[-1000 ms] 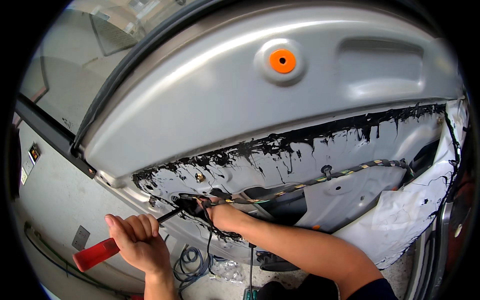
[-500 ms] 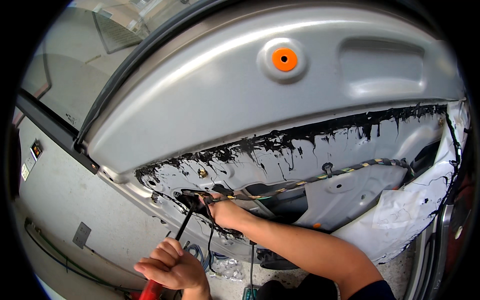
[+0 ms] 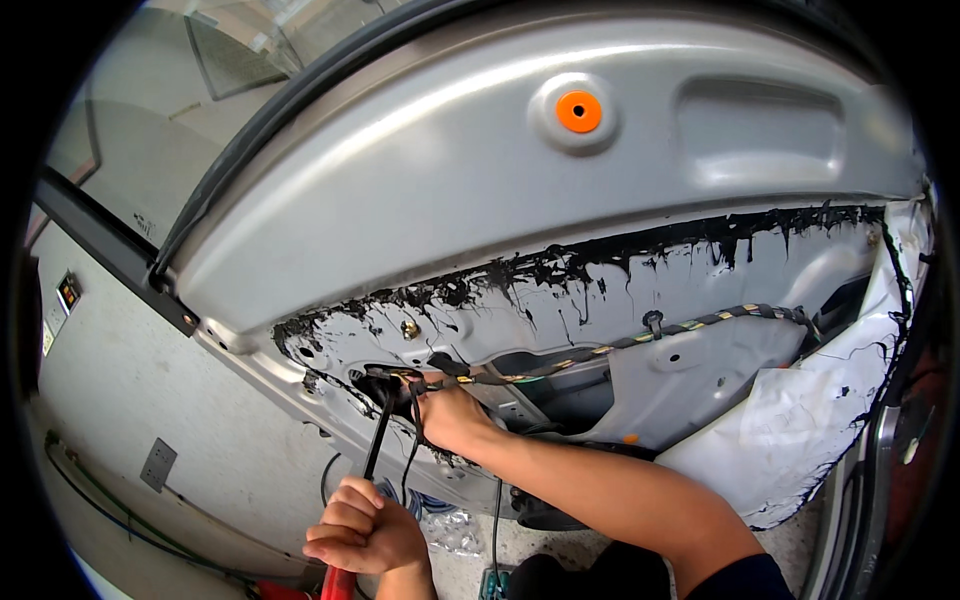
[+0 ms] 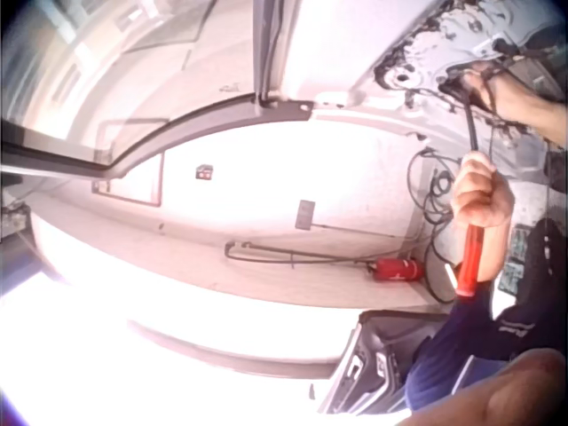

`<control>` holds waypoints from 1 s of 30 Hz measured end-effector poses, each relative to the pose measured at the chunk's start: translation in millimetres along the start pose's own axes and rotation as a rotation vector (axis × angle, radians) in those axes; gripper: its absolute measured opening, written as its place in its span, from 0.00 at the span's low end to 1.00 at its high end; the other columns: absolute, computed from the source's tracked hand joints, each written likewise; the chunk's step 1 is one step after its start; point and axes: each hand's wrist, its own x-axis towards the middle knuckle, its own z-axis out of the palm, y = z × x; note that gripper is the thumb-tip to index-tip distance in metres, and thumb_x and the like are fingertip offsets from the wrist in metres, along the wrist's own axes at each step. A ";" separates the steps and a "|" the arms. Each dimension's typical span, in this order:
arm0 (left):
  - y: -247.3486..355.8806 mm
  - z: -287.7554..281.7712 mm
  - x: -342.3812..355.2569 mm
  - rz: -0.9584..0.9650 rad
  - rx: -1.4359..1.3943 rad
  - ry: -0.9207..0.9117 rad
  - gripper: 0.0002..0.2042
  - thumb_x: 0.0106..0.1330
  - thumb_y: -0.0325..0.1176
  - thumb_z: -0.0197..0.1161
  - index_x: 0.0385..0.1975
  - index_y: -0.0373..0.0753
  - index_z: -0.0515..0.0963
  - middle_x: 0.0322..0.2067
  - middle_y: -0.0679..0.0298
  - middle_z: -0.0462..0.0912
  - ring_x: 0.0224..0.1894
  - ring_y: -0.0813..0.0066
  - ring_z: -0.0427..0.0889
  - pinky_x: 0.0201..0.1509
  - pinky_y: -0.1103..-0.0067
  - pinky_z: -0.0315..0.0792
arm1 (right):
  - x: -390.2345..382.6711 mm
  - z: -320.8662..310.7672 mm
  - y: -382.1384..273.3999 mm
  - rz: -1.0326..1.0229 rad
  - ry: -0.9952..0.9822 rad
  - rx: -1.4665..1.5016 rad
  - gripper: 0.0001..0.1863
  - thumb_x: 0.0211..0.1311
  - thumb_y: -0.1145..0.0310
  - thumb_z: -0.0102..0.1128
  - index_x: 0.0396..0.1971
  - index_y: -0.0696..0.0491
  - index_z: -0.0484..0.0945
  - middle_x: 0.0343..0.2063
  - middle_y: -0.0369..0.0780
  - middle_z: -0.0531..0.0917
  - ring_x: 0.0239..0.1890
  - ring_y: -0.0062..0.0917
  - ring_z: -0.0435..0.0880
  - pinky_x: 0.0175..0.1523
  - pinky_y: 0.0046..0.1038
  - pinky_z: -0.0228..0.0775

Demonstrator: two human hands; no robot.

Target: The person removes a car door lock actuator from the door frame using a pry bar to lever internal components, then disconnects the mechanical cables and electrical connector by hand.

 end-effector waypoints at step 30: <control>5.1 5.8 72.9 -0.307 -0.041 -0.117 0.20 0.74 0.37 0.43 0.16 0.40 0.53 0.08 0.69 0.54 0.11 0.83 0.51 0.16 0.81 0.53 | 2.5 10.6 -5.3 -0.042 0.269 -0.023 0.13 0.66 0.69 0.44 0.37 0.60 0.77 0.32 0.51 0.82 0.38 0.45 0.80 0.44 0.37 0.70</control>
